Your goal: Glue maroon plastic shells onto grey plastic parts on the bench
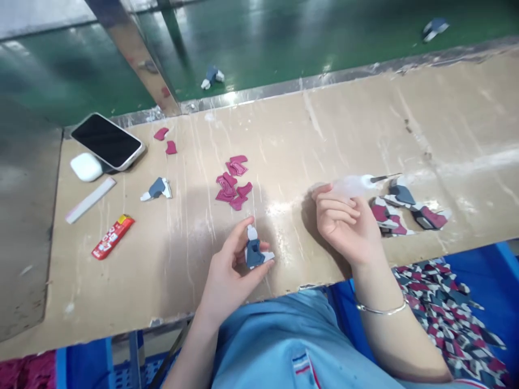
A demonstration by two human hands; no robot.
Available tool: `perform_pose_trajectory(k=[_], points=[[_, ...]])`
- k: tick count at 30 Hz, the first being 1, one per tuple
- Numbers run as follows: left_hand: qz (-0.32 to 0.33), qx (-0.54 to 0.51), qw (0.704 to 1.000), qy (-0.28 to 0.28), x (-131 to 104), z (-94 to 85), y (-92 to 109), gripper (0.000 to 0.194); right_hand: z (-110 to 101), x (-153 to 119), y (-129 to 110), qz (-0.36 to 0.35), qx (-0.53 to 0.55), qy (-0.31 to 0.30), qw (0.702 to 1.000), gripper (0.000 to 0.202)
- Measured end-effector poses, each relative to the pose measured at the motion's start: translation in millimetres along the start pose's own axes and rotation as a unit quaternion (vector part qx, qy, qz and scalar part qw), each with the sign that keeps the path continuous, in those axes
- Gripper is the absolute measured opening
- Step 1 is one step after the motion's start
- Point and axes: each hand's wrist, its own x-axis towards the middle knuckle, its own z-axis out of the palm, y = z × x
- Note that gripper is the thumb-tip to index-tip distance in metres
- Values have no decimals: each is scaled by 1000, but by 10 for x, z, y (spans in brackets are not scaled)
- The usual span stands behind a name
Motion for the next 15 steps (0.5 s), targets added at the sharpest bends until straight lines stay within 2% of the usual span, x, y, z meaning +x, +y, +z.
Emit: perform_pose_trajectory(k=[1, 3, 5, 6, 7, 8, 9, 11, 13, 15], points=[[-3, 5, 1000, 3, -16, -12, 7, 68, -18, 0, -13, -3, 26, -11, 1000, 19], [-17, 19, 1000, 19, -53, -35, 58, 68, 29, -29, 36, -16, 15, -35, 999, 42], [-35, 29, 998, 43, -84, -56, 139, 68, 168, -60, 141, -25, -97, -69, 993, 56], [-44, 34, 997, 55, -94, -65, 179, 68, 257, -58, 196, -31, -191, -85, 977, 52], [-52, 39, 996, 62, -98, -73, 213, 68, 351, -36, 245, -45, -299, -97, 948, 42], [-58, 43, 995, 66, -95, -80, 237, 67, 447, 10, 285, -69, -410, -107, 903, 30], [-61, 48, 995, 68, -88, -85, 250, 67, 539, 82, 316, -96, -513, -110, 846, 22], [-63, 54, 994, 69, -66, -92, 248, 65, 704, 281, 352, -140, -665, -108, 726, 28], [-61, 60, 994, 71, -48, -94, 222, 65, 829, 500, 366, -100, -761, -100, 633, 33], [-62, 66, 993, 73, -41, -95, 193, 65, 902, 665, 363, -49, -804, -94, 585, 38]])
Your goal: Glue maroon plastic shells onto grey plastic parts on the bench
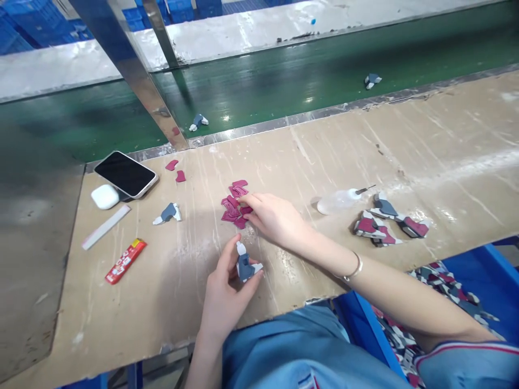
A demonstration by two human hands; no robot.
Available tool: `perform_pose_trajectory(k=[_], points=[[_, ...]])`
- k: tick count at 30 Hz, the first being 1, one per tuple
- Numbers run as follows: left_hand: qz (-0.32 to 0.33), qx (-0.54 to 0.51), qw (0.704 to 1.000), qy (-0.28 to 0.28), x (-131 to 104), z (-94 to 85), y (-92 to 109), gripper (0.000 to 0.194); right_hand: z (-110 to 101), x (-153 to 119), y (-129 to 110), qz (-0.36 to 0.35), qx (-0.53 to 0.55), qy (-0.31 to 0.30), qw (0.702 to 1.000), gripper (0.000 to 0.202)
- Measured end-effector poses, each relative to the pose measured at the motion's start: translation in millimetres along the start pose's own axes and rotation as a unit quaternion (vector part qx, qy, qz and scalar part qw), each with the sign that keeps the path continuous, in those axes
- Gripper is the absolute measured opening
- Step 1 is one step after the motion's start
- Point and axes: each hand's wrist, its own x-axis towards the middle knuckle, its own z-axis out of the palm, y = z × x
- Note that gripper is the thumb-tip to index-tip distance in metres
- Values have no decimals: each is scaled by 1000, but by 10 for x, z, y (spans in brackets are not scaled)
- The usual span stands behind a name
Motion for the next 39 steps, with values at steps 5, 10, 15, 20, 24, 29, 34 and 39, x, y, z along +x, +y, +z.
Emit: perform_pose_trajectory(k=[5, 10, 15, 20, 24, 29, 34, 39], points=[[14, 14, 1000, -12, 7, 0, -26, 66, -55, 29, 74, 24, -14, -29, 999, 39], [21, 22, 999, -19, 18, -6, 2, 64, -139, -95, 204, 30, -13, -31, 999, 14], [29, 22, 999, -19, -3, 11, 12, 68, -254, -302, 186, -10, 44, -21, 999, 13], [71, 29, 997, -15, 26, 76, -96, 70, -102, -827, 157, -245, 183, 154, 940, 27], [98, 37, 994, -10, 60, 97, -152, 71, 198, -1079, 169, -296, 174, 199, 918, 33], [91, 43, 995, -7, 68, 78, -133, 73, 390, -1077, 140, -276, 189, 219, 917, 32], [100, 53, 994, 4, 70, 87, -163, 72, 415, -998, 115, -264, 253, 219, 905, 35], [63, 5, 997, -54, 19, 16, -50, 76, 477, -991, 129, -250, 231, 222, 914, 35]])
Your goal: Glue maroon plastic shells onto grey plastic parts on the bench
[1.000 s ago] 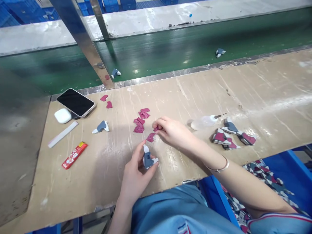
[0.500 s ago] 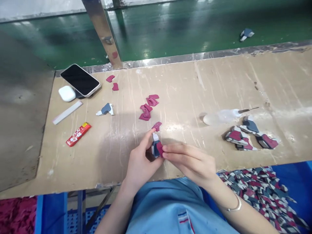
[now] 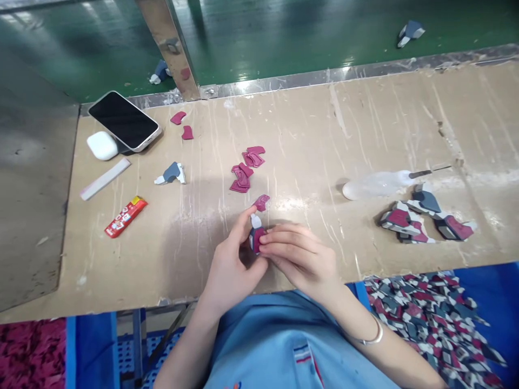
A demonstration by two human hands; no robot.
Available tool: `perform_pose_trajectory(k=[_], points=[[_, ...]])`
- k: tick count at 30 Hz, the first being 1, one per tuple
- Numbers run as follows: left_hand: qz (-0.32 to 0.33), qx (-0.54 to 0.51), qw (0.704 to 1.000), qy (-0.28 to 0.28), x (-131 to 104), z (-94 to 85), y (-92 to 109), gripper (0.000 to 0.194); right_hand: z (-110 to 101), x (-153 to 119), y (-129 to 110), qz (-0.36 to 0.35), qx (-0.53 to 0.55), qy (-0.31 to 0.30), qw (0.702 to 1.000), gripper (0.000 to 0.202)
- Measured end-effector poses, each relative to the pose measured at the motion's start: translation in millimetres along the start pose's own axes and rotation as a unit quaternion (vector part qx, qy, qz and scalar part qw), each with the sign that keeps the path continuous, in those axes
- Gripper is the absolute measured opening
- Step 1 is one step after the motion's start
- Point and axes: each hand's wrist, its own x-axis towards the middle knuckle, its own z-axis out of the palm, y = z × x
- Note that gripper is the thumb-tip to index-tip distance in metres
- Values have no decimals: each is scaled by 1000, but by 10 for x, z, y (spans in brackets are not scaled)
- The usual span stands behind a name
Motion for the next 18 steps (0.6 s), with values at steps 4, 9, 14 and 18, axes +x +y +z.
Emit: perform_pose_trajectory(k=[4, 9, 14, 18], points=[[-26, -132, 989, -62, -43, -86, 65, 74, -16, -3, -46, -18, -26, -17, 999, 27], [-50, -208, 976, -30, -54, -42, -11, 71, 42, -31, -148, 89, 115, 36, 989, 23], [-47, -243, 969, -22, -38, 7, -20, 67, 157, -83, -167, 128, 163, 111, 972, 23], [-60, -260, 963, -36, -19, -5, -9, 69, 161, -63, -154, 139, 177, 120, 967, 23]])
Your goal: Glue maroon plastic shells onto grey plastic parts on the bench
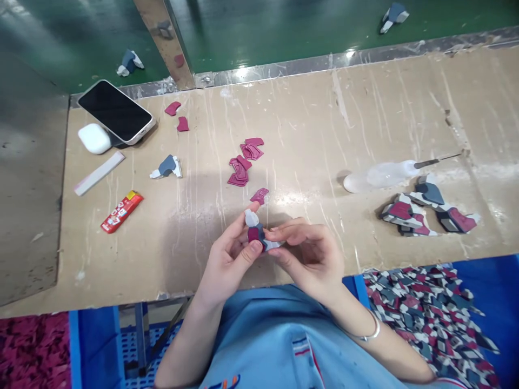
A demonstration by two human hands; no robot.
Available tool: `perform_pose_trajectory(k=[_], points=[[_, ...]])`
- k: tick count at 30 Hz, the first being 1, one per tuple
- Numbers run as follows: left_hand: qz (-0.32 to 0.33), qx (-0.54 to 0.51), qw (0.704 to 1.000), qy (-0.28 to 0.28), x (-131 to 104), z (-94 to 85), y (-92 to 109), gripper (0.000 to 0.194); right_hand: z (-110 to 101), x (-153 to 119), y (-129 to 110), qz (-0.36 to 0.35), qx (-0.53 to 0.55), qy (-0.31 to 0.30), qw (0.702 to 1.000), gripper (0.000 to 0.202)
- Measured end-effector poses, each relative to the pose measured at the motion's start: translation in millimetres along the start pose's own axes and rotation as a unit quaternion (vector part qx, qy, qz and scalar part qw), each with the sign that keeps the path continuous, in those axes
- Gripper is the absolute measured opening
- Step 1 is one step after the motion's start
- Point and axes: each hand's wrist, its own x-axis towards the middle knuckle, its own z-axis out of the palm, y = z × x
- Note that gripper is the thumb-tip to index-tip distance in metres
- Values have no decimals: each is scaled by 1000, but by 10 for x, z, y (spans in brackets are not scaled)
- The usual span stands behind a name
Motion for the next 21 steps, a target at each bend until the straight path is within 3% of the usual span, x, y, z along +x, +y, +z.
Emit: perform_pose_trajectory(k=[4, 11, 16, 21], points=[[-11, 17, 1000, 3, 12, 5, -11, 71, -6, 16, -12, 2, -7, 11, 1000, 22], [46, 33, 998, 16, 16, 97, -18, 66, 42, 45, -59, -13, -47, 25, 999, 20], [-16, -39, 999, -3, 27, 91, -1, 74, 46, 81, -52, -29, -47, 56, 997, 21], [-54, -71, 996, 23, 15, 60, -53, 55, 60, 46, -19, -53, -32, 86, 994, 19]])
